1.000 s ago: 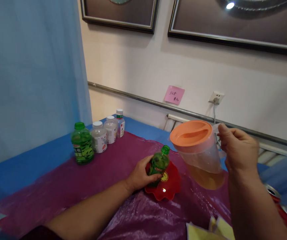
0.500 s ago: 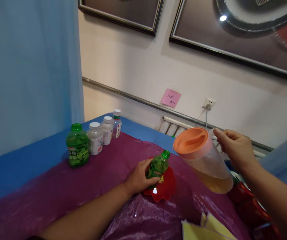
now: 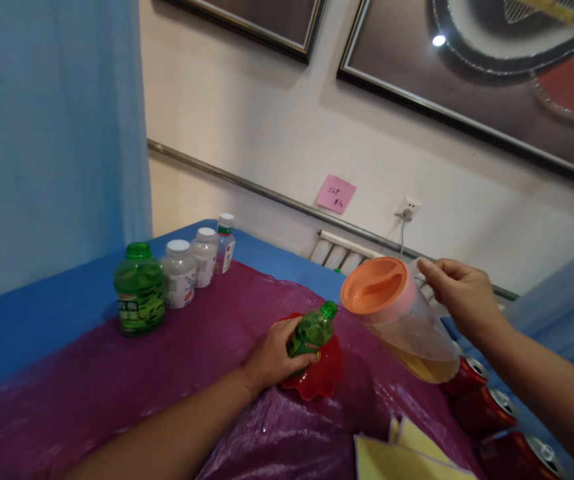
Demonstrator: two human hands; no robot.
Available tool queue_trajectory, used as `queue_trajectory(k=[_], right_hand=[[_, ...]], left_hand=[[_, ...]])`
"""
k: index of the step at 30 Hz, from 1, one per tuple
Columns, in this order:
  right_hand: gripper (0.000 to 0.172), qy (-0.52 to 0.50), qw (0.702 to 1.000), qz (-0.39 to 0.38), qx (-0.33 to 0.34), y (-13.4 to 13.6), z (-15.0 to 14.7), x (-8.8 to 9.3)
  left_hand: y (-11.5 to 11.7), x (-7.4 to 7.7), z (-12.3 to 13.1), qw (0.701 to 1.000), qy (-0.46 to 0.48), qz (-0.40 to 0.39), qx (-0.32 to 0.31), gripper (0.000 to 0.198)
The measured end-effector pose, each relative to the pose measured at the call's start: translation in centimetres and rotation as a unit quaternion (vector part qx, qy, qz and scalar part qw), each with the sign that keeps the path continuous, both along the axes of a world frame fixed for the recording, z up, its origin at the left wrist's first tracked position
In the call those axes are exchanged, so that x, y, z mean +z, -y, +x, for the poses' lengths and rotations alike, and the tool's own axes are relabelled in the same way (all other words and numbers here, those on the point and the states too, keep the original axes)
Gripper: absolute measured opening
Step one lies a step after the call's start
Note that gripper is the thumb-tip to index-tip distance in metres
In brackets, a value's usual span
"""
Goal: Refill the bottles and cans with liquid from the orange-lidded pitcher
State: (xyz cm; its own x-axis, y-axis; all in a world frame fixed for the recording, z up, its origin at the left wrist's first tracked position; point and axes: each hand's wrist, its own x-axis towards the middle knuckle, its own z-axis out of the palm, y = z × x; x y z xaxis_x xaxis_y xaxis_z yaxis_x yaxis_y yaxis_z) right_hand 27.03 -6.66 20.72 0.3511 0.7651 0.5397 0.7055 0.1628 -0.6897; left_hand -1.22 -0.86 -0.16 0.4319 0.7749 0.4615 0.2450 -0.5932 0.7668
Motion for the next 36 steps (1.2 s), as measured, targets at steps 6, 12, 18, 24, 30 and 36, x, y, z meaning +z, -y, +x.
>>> queue_trajectory(k=[6, 12, 18, 24, 30, 36], right_hand=[[0.061, 0.034, 0.999, -0.002, -0.008, 0.1, -0.2, 0.0], [0.061, 0.031, 0.999, 0.001, -0.013, 0.1, -0.7, 0.4], [0.065, 0.043, 0.999, 0.012, -0.01, 0.1, -0.9, 0.6], [0.065, 0.056, 0.998, 0.009, -0.018, 0.1, -0.7, 0.8], [0.064, 0.054, 0.998, 0.016, -0.016, 0.3, -0.5, 1.0], [0.066, 0.051, 0.998, 0.017, -0.023, 0.6, -0.9, 1.4]], left_hand=[[0.0, -0.1, 0.1, 1.0, 0.001, -0.003, -0.01, 0.049], [0.1, -0.3, 0.1, 1.0, -0.007, 0.0, -0.001, 0.053], [0.0, -0.5, 0.1, 1.0, -0.01, -0.001, 0.002, 0.054], [0.0, -0.6, 0.1, 1.0, -0.013, 0.002, 0.002, 0.057], [0.1, -0.5, 0.1, 1.0, -0.009, -0.007, 0.004, 0.057], [0.2, -0.2, 0.0, 1.0, -0.015, -0.008, 0.008, 0.058]])
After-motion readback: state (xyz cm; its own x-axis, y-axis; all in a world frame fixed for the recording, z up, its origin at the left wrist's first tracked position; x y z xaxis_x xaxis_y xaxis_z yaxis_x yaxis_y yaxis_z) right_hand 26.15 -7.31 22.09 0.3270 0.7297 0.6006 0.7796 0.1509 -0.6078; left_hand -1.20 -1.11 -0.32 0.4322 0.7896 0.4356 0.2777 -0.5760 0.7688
